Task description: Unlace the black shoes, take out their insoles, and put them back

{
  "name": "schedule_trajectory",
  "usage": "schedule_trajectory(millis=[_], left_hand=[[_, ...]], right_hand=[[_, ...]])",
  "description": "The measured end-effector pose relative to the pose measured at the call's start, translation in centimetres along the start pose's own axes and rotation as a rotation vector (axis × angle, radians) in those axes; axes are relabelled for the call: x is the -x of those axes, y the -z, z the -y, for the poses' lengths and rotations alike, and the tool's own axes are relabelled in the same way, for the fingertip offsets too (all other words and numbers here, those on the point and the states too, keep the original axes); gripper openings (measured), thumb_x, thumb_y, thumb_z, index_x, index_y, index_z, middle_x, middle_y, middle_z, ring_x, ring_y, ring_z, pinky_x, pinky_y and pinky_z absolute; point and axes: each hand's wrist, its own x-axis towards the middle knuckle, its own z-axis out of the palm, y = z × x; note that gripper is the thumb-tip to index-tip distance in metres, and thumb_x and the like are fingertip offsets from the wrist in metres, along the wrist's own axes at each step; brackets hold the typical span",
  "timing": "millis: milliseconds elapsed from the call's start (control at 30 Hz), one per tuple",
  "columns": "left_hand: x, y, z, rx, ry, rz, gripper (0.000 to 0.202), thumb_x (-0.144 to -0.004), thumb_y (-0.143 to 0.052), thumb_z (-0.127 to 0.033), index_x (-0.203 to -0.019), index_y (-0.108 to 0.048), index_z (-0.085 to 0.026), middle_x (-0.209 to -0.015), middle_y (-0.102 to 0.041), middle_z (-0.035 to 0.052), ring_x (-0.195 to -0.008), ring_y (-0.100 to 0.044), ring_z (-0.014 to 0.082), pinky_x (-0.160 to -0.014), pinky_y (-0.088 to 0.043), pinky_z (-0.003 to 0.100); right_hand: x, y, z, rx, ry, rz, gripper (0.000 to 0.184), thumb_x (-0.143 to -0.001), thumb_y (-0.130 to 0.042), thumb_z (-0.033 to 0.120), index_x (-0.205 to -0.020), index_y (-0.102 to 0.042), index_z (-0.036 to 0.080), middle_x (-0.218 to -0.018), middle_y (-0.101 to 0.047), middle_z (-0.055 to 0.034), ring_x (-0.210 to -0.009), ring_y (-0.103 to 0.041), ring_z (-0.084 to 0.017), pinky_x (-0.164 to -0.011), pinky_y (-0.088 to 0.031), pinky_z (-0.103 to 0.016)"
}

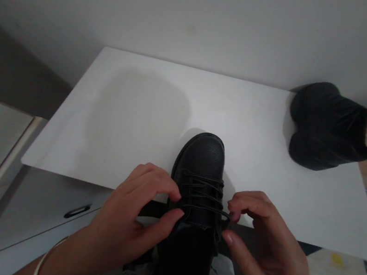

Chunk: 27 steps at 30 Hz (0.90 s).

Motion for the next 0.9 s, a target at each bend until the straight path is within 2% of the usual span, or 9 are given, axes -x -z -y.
schedule_trajectory(millis=[133, 300, 433, 567, 700, 767, 900], left_hand=[[0.47, 0.01, 0.45, -0.001, 0.033, 0.089, 0.013, -0.093, -0.067, -0.019, -0.103, -0.06, -0.022, -0.097, -0.064, 0.0014, -0.094, -0.056, 0.0168, -0.083, -0.047, 0.03], [0.27, -0.09, 0.5, 0.088, 0.012, 0.106, 0.008, -0.095, -0.065, -0.016, -0.098, -0.061, -0.022, -0.095, -0.063, 0.0, -0.094, -0.057, 0.0141, -0.086, -0.047, 0.026], [-0.04, 0.18, 0.33, 0.127, 0.008, 0.126, 0.013, -0.094, -0.063, -0.009, -0.096, -0.059, -0.021, -0.095, -0.064, -0.001, -0.094, -0.058, 0.0118, -0.086, -0.048, 0.024], [0.03, 0.13, 0.3, 0.179, 0.023, 0.098, 0.016, -0.095, -0.057, -0.005, -0.098, -0.056, -0.021, -0.095, -0.065, -0.0014, -0.095, -0.058, 0.0103, -0.087, -0.049, 0.022], [-0.01, -0.22, 0.28, 0.206, 0.02, 0.069, 0.015, -0.097, -0.053, -0.006, -0.099, -0.053, -0.021, -0.095, -0.064, -0.0004, -0.096, -0.059, 0.0106, -0.087, -0.05, 0.022], [-0.16, -0.31, 0.18, 0.184, 0.026, 0.065, 0.013, -0.097, -0.052, -0.008, -0.098, -0.053, -0.021, -0.093, -0.062, -0.0002, -0.092, -0.058, 0.0108, -0.083, -0.05, 0.022], [-0.39, -0.22, -0.05, 0.11, 0.064, 0.035, 0.014, -0.094, -0.056, -0.009, -0.087, -0.052, -0.021, -0.077, -0.052, -0.0044, -0.069, -0.05, 0.008, -0.062, -0.043, 0.019]], right_hand=[[-0.26, 0.44, -0.16, 0.041, -0.003, 0.06, 0.013, -0.095, -0.061, 0.017, -0.105, -0.058, 0.024, -0.095, -0.058, -0.0017, -0.088, -0.059, -0.013, -0.075, -0.051, -0.021], [-0.29, 0.25, -0.15, -0.012, 0.022, 0.091, 0.012, -0.096, -0.059, 0.012, -0.099, -0.06, 0.023, -0.095, -0.059, -0.0022, -0.088, -0.061, -0.012, -0.073, -0.051, -0.02], [-0.12, -0.11, -0.15, -0.06, 0.011, 0.06, 0.014, -0.095, -0.057, 0.009, -0.099, -0.057, 0.023, -0.097, -0.061, -0.0022, -0.089, -0.062, -0.012, -0.074, -0.051, -0.02], [0.13, -0.29, -0.2, -0.127, -0.006, -0.026, 0.016, -0.097, -0.053, 0.01, -0.102, -0.055, 0.025, -0.099, -0.065, -0.0019, -0.093, -0.065, -0.012, -0.079, -0.053, -0.02], [0.25, -0.4, -0.15, -0.158, -0.035, -0.061, 0.015, -0.099, -0.053, 0.011, -0.104, -0.056, 0.025, -0.093, -0.065, -0.0015, -0.087, -0.066, -0.012, -0.076, -0.054, -0.02], [0.27, -0.46, -0.11, -0.165, -0.049, -0.087, 0.013, -0.099, -0.053, 0.013, -0.104, -0.057, 0.025, -0.089, -0.064, -0.0013, -0.082, -0.064, -0.012, -0.072, -0.054, -0.021], [0.24, -0.38, -0.05, -0.132, -0.079, -0.192, 0.009, -0.099, -0.056, 0.016, -0.1, -0.058, 0.025, -0.086, -0.061, -0.0012, -0.078, -0.06, -0.012, -0.066, -0.052, -0.018]])
